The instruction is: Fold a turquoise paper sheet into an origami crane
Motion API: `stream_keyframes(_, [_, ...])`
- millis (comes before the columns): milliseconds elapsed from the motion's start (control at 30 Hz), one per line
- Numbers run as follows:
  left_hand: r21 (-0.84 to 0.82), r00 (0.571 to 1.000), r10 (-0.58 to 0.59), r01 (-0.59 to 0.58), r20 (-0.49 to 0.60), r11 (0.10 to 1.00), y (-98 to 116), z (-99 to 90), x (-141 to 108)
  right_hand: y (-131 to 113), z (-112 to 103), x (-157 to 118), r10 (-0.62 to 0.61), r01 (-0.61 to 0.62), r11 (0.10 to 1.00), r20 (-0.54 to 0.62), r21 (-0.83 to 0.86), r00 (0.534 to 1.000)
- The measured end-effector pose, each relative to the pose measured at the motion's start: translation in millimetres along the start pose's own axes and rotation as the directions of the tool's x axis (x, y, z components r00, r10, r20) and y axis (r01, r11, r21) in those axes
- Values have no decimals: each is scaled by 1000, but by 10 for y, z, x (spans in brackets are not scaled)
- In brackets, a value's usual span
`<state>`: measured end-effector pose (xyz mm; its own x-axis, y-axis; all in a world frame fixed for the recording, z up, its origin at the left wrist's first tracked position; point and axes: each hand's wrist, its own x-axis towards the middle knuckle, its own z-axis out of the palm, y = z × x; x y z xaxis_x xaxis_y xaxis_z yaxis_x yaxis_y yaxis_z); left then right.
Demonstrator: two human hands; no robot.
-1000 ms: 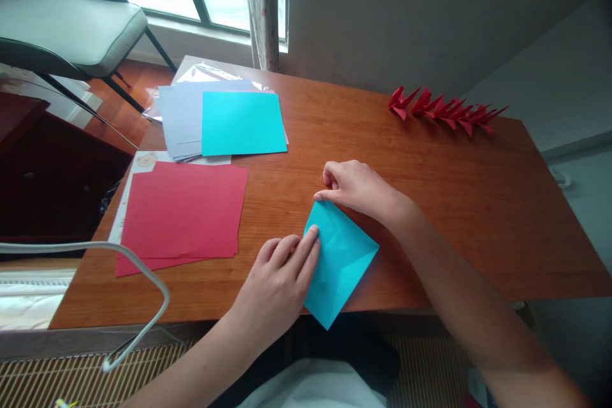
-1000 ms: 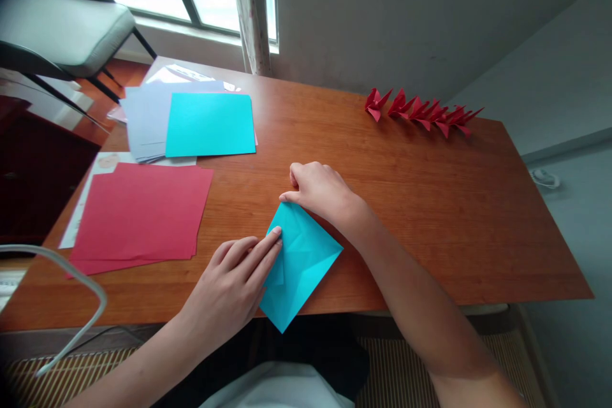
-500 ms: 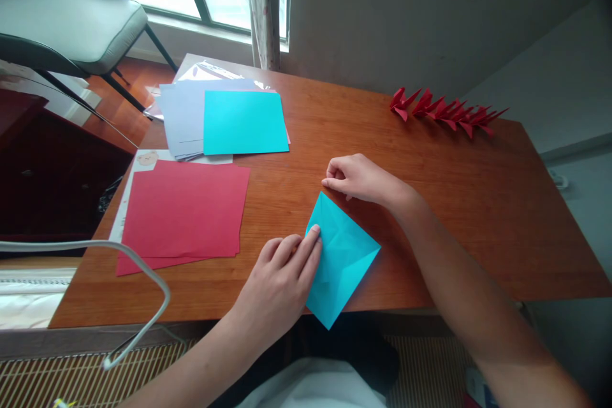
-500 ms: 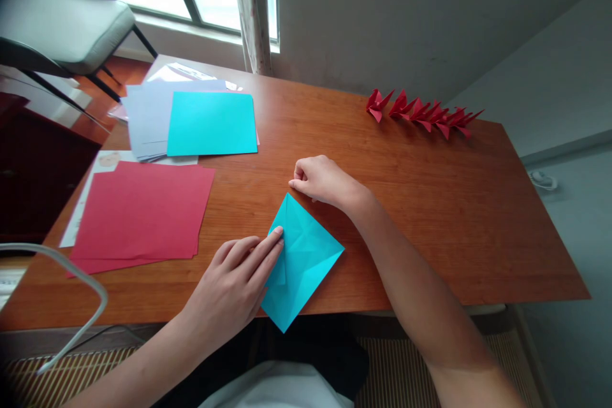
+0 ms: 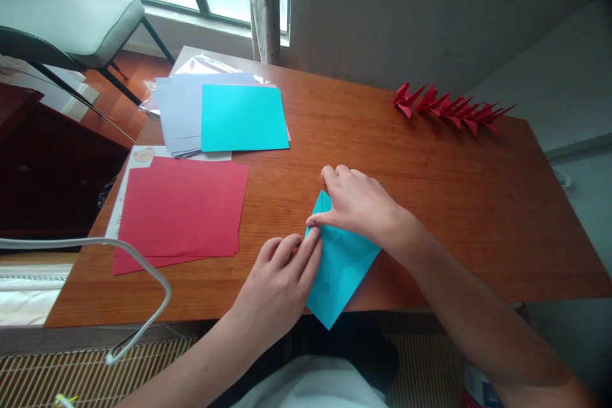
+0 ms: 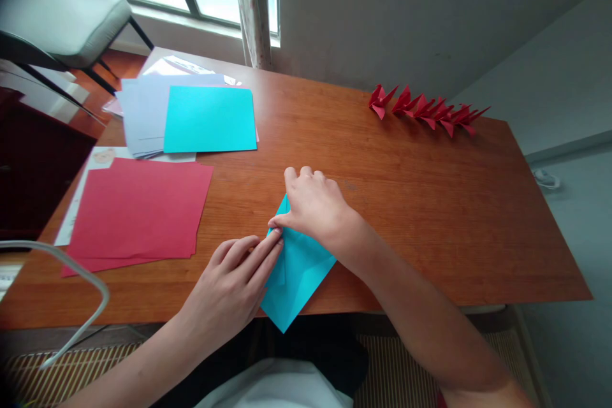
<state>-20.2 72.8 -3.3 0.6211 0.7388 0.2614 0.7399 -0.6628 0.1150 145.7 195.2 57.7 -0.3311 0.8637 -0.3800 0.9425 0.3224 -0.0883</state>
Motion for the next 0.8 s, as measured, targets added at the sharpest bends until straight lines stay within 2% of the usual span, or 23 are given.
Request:
stream_keyframes(233, [14,1000,8,-8,4,1000,4,11,-5,-171,-73,59,10,-9,996,13,-89,1000])
stream_keyframes(400, [17,1000,5,-5,-4,1000,8,14,3,-219,-72,66,-7,9,995,21,-94,1000])
stream_keyframes(633, [28,1000,14,-14,5,1000,4,5,8,-37,-1,124,-190,190,981,0,-36,982])
stream_keyframes(800, [43,1000,21,-22,14,999,1,1,-8,159,-2,258,-229,229,973,11,10,973])
